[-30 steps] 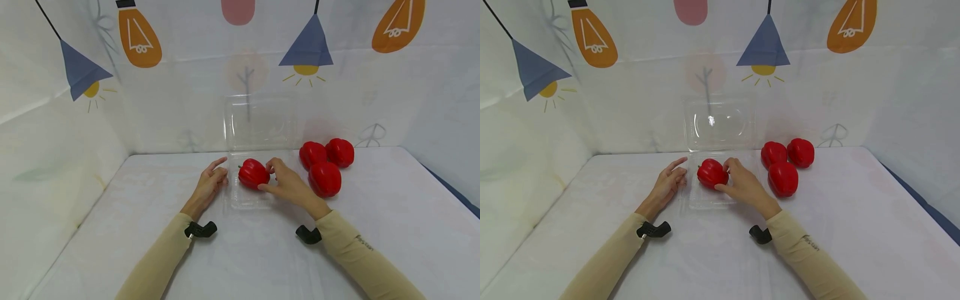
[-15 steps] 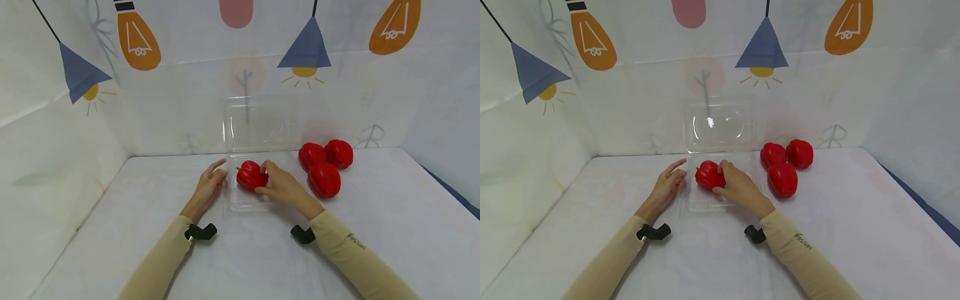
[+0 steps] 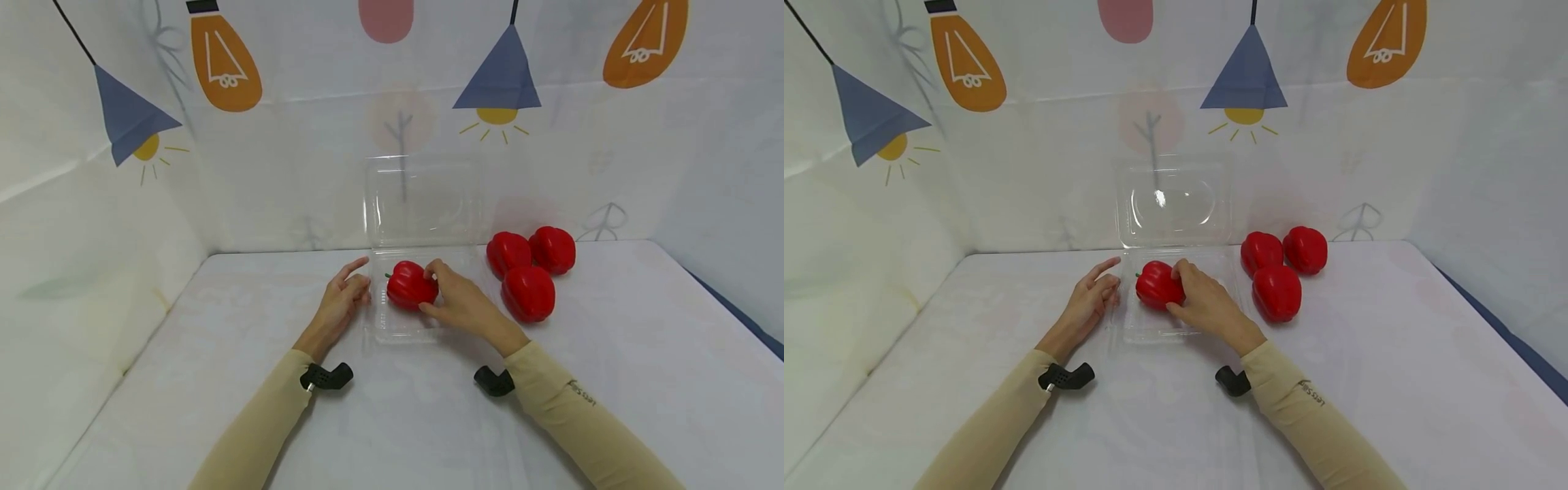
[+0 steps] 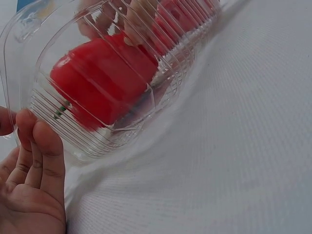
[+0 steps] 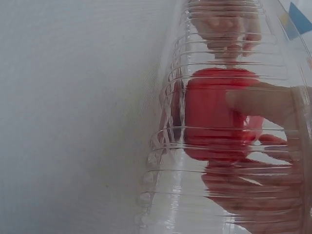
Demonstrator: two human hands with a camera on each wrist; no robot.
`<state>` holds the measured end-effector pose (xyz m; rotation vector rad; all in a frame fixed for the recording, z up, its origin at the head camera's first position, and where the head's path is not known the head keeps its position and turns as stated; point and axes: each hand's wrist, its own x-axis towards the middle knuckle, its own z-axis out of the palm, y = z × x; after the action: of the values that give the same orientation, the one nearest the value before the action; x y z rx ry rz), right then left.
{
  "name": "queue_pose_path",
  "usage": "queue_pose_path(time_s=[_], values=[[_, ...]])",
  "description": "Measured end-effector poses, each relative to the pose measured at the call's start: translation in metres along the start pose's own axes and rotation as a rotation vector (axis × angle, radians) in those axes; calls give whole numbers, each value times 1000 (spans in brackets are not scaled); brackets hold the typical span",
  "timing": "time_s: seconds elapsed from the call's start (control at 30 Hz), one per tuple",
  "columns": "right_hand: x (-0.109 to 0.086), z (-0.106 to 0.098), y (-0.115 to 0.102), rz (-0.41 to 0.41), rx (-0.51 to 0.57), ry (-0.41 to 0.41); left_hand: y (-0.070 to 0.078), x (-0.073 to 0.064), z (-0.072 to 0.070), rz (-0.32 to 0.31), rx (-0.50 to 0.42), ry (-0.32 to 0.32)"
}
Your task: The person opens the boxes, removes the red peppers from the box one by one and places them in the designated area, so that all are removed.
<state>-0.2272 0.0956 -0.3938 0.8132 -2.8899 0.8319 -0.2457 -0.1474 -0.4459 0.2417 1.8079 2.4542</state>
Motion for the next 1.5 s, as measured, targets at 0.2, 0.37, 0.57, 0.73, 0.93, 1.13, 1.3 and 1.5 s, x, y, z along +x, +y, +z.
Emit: queue_pose_path(time_s=[0.2,0.37,0.57,0.73,0.93,1.13,1.3,1.5], values=[[1,-1,2,-31,-11,22,0,1,0,-8,-17,10],[0,-2,2,-66,-20,33,1,2,1,-20,-30,12],[-1,-5,3,-84,-28,45,2,1,2,-24,0,15],[-2,-9,3,-62,-6,57,1,2,2,-27,22,16],[-3,-14,4,-41,17,66,0,3,1,-21,15,35],[-4,-21,4,-8,103,61,-1,2,0,9,-12,50],[-5,-28,4,4,136,70,-1,3,-1,21,-12,68],[-7,-34,4,8,143,86,0,4,-1,28,-28,80]])
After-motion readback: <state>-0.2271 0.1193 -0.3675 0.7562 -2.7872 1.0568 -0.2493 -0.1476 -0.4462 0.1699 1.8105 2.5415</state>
